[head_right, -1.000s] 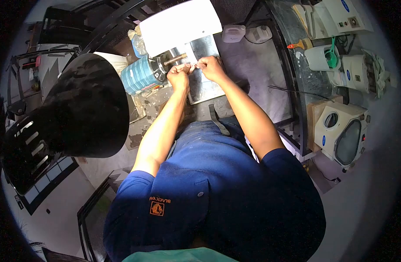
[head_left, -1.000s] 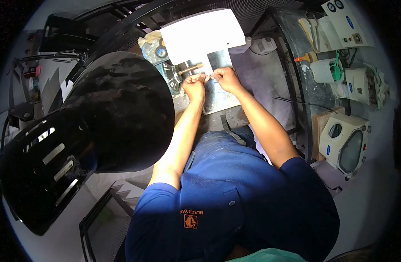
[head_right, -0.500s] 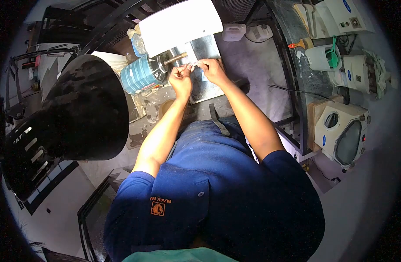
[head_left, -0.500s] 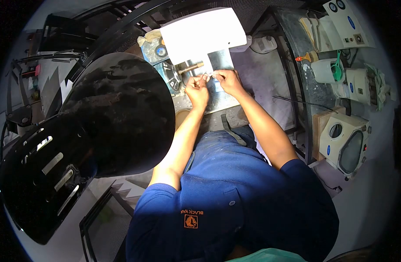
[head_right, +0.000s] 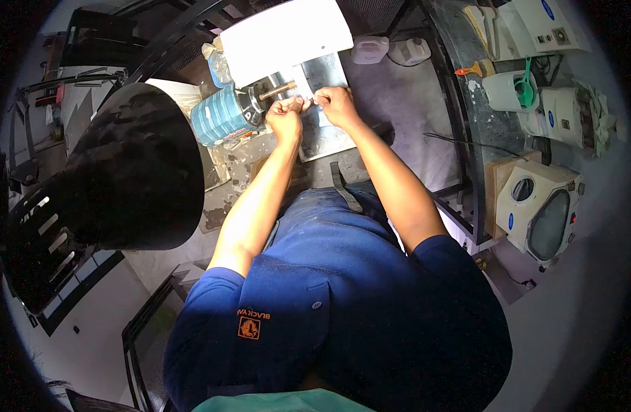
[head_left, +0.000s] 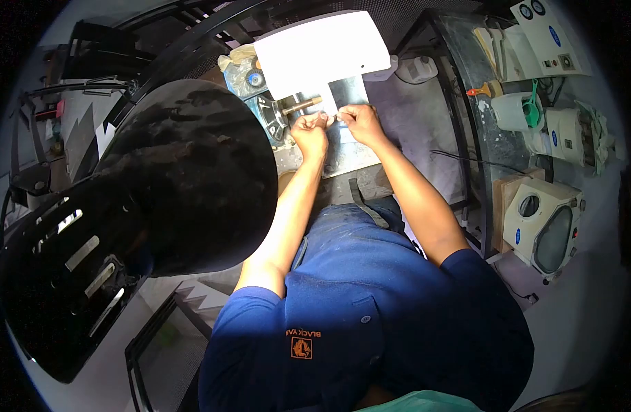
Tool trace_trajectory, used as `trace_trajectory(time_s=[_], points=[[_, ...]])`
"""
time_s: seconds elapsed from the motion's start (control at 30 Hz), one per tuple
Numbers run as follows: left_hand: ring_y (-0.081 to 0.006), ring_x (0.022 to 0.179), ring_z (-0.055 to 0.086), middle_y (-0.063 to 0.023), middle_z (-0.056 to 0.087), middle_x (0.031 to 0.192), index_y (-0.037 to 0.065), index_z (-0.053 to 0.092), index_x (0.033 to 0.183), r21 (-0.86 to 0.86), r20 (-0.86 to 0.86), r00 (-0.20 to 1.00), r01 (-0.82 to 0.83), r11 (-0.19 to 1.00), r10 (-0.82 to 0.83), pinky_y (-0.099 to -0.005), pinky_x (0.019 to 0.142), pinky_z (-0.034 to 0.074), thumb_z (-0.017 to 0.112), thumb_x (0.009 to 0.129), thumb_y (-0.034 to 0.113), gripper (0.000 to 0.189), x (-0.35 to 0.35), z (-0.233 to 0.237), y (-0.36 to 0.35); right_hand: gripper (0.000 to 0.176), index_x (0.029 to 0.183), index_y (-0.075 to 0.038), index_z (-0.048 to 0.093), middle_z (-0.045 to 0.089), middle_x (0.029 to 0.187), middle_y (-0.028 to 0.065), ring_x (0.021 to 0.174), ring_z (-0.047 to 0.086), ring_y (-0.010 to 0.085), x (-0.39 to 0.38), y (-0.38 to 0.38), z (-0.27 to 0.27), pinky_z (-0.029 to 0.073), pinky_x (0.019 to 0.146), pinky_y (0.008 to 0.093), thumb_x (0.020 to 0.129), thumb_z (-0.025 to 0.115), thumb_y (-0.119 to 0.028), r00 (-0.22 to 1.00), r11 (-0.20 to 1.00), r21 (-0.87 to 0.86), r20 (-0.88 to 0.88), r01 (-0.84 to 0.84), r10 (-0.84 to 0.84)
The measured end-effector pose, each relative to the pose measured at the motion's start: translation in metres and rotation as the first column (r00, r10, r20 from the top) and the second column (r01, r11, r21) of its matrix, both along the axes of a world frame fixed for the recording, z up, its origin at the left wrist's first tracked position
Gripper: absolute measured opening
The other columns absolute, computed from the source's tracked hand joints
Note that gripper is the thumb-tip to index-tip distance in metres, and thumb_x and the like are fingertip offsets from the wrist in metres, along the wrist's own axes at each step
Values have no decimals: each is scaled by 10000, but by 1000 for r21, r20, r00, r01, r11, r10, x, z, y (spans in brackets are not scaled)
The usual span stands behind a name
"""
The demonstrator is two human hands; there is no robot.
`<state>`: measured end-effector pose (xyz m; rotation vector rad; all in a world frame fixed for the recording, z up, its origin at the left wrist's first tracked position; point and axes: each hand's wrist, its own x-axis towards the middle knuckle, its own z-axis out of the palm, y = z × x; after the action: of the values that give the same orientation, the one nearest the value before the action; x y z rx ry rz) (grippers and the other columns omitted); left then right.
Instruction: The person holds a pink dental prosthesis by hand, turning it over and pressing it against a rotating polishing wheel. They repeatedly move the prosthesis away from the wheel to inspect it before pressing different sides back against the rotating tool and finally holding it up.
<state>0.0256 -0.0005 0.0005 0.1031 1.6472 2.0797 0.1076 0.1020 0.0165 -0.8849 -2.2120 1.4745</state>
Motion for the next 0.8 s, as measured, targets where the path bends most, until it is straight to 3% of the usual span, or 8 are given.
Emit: trace_trajectory(time_s=[0.17,0.23,0.37,0.47,0.63,0.7,0.8], points=[[-215,663,648,-161,628,767,-90,521,809,42,58,998,-33,999,30,-298,630,563,587,806,-89,66,1,-1,3,88,776,-21,632,651,700,95,662,639,182,1,2,3,474,652,306,796,583,-90,996,1000,11,90,-27,26],[-214,661,648,-162,627,765,-89,517,809,43,45,998,-42,998,40,-301,626,565,584,806,-90,67,1,3,0,110,740,-1,600,545,564,67,537,499,72,1,-1,1,413,534,263,810,604,-85,1000,1000,-11,-11,-11,11],[-213,663,647,-165,625,767,-89,513,805,-20,31,999,-6,1000,7,-301,627,568,579,803,-98,67,0,3,2,111,740,-3,600,549,563,79,527,503,76,-1,0,-6,413,532,268,811,595,-88,995,1000,-6,-93,24,-24],[-204,667,644,-167,624,770,-98,523,811,38,73,997,-41,998,38,-295,630,567,580,801,-99,58,-3,-1,1,87,771,-11,623,585,592,70,545,525,81,0,4,-4,425,544,266,811,592,-82,999,997,75,51,-21,17],[-213,665,643,-163,625,775,-110,525,821,-3,62,998,-13,1000,13,-306,629,570,582,794,-107,63,-1,6,3,69,766,-7,621,581,593,81,557,533,80,-2,0,-5,428,546,268,802,607,-65,993,998,-43,-112,43,-47],[-215,669,643,-163,624,773,-110,522,815,36,105,994,-43,998,39,-310,633,572,585,790,-110,68,-1,5,5,95,759,-18,625,635,666,99,621,616,146,-1,6,-2,471,628,288,799,598,-100,994,999,2,105,-33,32],[-216,675,644,-163,620,765,-100,521,806,24,85,996,-32,999,30,-308,634,575,586,785,-115,69,-2,6,0,91,754,-24,626,634,661,86,617,615,148,2,1,1,473,630,290,798,581,-89,998,1000,-4,58,-17,17]])
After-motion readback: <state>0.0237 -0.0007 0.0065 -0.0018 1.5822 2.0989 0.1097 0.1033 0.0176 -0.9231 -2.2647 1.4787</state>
